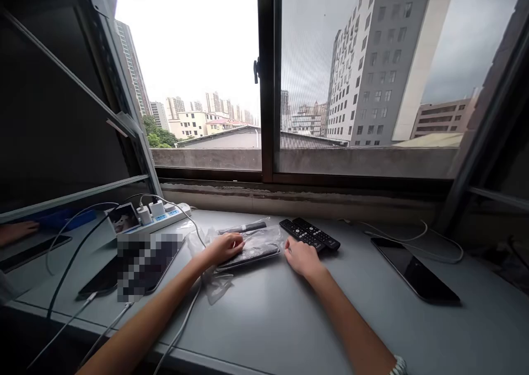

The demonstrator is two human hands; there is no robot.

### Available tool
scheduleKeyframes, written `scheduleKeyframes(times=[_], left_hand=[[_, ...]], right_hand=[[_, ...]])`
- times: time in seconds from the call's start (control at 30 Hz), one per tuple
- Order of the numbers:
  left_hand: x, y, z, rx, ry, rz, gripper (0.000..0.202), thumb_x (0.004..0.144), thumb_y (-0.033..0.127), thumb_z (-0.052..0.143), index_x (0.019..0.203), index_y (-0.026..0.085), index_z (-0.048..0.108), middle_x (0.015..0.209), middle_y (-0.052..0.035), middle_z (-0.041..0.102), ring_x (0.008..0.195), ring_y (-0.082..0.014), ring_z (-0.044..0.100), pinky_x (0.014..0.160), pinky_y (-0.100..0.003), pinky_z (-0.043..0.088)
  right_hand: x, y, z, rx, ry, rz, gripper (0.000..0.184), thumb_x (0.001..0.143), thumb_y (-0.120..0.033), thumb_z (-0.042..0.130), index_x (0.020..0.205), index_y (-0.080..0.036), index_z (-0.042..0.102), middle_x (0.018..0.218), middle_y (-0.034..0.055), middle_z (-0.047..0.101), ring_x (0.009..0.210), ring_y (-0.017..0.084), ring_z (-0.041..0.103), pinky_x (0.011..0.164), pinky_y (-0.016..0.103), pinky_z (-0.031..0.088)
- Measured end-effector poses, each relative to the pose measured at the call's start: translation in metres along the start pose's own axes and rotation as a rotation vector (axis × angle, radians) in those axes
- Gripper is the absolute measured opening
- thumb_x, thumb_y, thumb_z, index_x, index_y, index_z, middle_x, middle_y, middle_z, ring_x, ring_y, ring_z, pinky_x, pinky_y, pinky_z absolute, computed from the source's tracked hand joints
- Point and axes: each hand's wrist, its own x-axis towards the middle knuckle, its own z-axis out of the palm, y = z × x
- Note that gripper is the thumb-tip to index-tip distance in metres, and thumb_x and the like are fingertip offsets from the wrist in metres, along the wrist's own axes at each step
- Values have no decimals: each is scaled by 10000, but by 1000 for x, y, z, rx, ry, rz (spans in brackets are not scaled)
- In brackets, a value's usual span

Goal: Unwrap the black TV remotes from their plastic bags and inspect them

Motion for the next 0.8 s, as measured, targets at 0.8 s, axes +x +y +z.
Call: scheduleKeyframes(times=[0.8], left_hand=[[-6,-26,-11,248,129,-146,213,783,388,580,935,253,645,967,-35,577,955,-224,522,858,-344,347]], right_hand=[[-4,0,-6,52,-28,-24,164,928,-238,397,1023,-202,526,859,30,626,834,195,573,617,238,300]])
